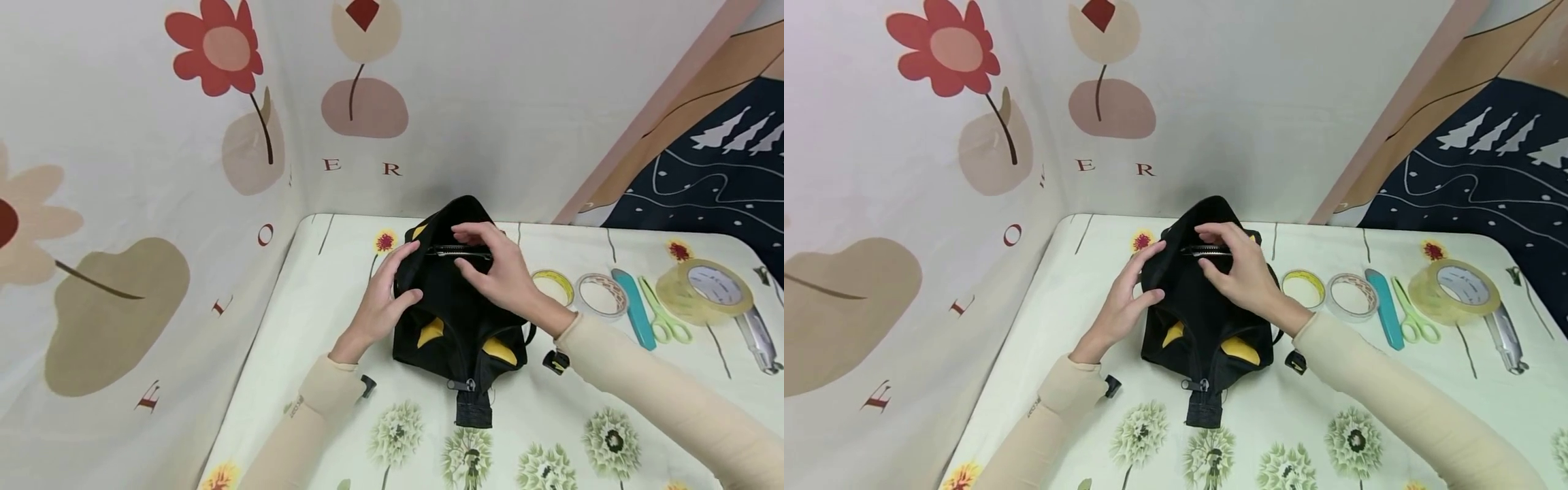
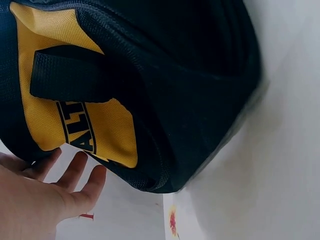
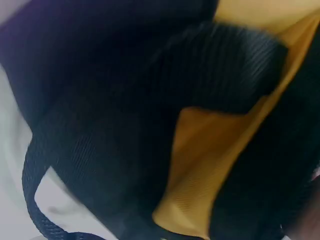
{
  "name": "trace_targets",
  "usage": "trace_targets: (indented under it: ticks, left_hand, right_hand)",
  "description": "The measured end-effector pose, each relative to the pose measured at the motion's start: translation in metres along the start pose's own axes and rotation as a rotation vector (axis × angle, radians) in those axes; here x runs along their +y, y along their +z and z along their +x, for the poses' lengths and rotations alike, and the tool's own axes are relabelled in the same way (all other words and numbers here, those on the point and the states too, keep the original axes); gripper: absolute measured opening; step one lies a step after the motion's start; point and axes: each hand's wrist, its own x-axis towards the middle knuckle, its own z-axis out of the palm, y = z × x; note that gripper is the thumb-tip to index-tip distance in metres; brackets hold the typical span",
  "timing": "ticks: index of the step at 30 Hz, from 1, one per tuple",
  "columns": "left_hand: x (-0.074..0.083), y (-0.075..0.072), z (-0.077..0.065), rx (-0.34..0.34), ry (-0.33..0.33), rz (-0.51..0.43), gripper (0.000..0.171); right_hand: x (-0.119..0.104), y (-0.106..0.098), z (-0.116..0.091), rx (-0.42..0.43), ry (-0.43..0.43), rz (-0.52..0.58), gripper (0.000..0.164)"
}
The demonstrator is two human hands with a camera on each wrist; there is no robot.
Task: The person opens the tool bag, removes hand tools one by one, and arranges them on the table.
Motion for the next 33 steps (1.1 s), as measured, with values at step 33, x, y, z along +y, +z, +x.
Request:
trace_targets:
  ticks: [33]
  left_hand:
    - [0.0, -0.004, -0.001, -0.036, 0.002, -0.15, 0.075]
  right_hand:
    - [0.065, 0.048, 0.006, -0.322, 0.282, -0.213, 0.065]
